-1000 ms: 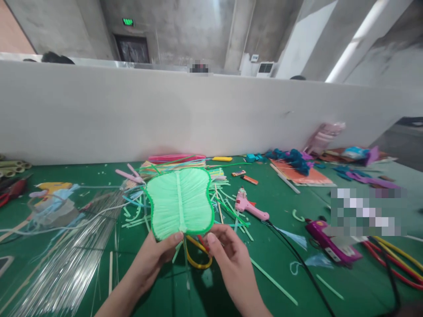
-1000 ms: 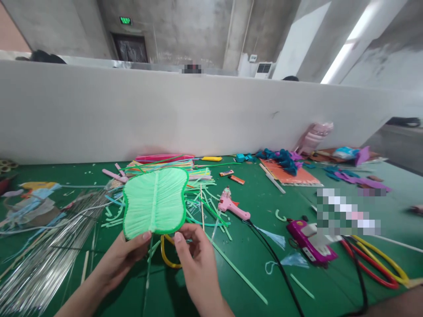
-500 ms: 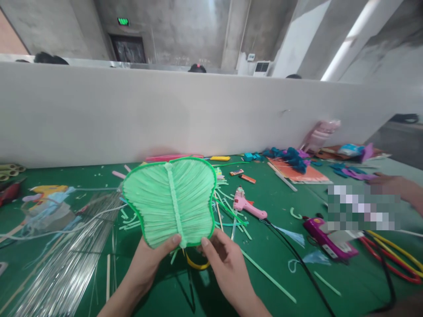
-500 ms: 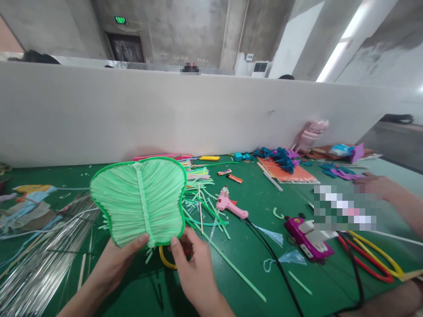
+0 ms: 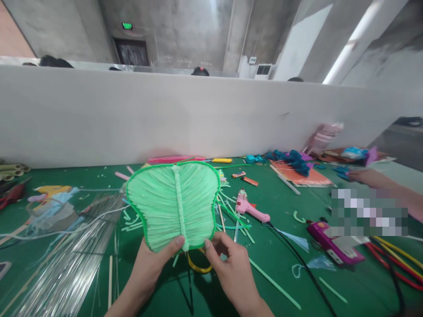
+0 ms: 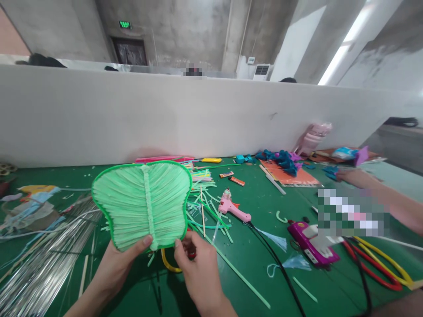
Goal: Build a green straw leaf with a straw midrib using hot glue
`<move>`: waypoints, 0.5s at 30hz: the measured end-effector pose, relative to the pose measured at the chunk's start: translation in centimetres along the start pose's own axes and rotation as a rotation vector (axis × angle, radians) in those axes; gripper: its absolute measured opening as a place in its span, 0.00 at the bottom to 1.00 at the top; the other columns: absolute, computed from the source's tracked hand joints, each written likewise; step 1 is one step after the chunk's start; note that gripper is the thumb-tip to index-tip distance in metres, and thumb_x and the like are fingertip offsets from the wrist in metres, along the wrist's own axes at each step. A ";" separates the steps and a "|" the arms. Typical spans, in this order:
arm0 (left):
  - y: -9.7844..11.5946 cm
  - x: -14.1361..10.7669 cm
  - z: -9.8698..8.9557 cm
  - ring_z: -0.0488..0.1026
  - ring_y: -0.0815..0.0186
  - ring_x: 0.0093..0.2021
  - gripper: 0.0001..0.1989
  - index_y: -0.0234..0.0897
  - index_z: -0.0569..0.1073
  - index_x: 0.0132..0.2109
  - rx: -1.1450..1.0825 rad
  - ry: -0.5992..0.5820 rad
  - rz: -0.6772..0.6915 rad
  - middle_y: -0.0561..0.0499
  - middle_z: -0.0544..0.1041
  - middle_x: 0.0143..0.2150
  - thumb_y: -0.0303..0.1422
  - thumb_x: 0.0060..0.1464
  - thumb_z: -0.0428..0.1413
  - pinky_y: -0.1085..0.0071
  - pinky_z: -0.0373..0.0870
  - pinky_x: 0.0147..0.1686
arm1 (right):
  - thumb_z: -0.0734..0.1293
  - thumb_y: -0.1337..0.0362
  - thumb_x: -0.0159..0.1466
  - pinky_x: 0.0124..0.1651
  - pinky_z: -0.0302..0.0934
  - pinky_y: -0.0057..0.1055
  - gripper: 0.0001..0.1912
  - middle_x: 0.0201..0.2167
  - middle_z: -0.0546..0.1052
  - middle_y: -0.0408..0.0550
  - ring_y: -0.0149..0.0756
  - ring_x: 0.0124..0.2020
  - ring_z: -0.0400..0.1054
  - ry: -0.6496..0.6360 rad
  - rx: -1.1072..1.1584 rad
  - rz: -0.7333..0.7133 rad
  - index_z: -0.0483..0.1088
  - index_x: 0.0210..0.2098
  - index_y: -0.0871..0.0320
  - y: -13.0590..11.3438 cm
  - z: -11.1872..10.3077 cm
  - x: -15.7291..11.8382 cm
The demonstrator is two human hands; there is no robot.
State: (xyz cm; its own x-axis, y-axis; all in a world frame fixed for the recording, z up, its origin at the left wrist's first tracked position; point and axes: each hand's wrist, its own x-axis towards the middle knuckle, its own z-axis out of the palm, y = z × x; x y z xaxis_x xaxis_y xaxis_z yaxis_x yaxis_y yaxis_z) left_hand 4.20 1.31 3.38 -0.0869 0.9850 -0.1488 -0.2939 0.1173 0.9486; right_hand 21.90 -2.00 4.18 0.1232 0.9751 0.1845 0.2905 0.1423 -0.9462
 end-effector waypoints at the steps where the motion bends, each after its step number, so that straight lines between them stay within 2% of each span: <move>1: 0.1 0.0 0.0 0.79 0.51 0.47 0.30 0.33 0.79 0.48 0.007 0.000 0.001 0.42 0.84 0.42 0.36 0.35 0.73 0.59 0.75 0.52 | 0.65 0.53 0.64 0.27 0.59 0.26 0.16 0.21 0.69 0.41 0.30 0.23 0.62 -0.006 0.009 0.007 0.68 0.26 0.57 0.2 -0.1 0.0; 5: 0.7 -0.6 0.4 0.80 0.51 0.45 0.29 0.32 0.80 0.46 0.028 -0.012 -0.009 0.41 0.84 0.41 0.38 0.34 0.73 0.58 0.76 0.50 | 0.69 0.49 0.61 0.29 0.64 0.27 0.17 0.25 0.73 0.43 0.33 0.26 0.66 -0.005 0.220 0.098 0.71 0.33 0.57 0.2 -1.0 0.8; 8: 1.0 -1.7 1.1 0.80 0.51 0.43 0.27 0.32 0.81 0.42 0.050 -0.023 -0.023 0.41 0.84 0.41 0.39 0.32 0.73 0.59 0.77 0.47 | 0.72 0.46 0.58 0.33 0.66 0.27 0.23 0.31 0.76 0.45 0.34 0.31 0.70 0.052 0.461 0.161 0.71 0.44 0.56 -0.7 -2.0 1.8; 11: 1.1 -2.2 1.4 0.81 0.51 0.40 0.26 0.32 0.80 0.41 0.072 -0.034 -0.036 0.41 0.84 0.38 0.40 0.32 0.73 0.60 0.78 0.42 | 0.73 0.47 0.56 0.35 0.67 0.29 0.26 0.34 0.77 0.47 0.36 0.34 0.71 0.072 0.574 0.199 0.70 0.49 0.55 -1.6 -2.7 2.7; 13: 1.3 -1.8 1.4 0.80 0.51 0.40 0.27 0.33 0.79 0.43 0.072 -0.040 -0.019 0.40 0.83 0.40 0.43 0.36 0.72 0.61 0.78 0.41 | 0.74 0.47 0.56 0.36 0.67 0.30 0.27 0.36 0.77 0.47 0.37 0.35 0.71 0.097 0.597 0.209 0.71 0.49 0.55 -1.7 -3.1 3.0; 15: 1.7 -1.0 1.0 0.79 0.52 0.45 0.33 0.35 0.75 0.51 0.054 -0.042 0.026 0.40 0.82 0.46 0.45 0.39 0.70 0.63 0.77 0.43 | 0.74 0.46 0.55 0.36 0.66 0.29 0.26 0.35 0.77 0.47 0.36 0.34 0.69 0.141 0.564 0.191 0.71 0.46 0.55 -1.4 -3.5 3.1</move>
State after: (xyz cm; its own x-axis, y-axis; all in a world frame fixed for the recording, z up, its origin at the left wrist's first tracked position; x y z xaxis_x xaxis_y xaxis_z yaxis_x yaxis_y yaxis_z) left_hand 4.74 0.64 5.40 -0.0538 0.9921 -0.1131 -0.2405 0.0971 0.9658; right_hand 25.18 0.22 7.02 0.2589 0.9659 -0.0050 -0.2913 0.0731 -0.9538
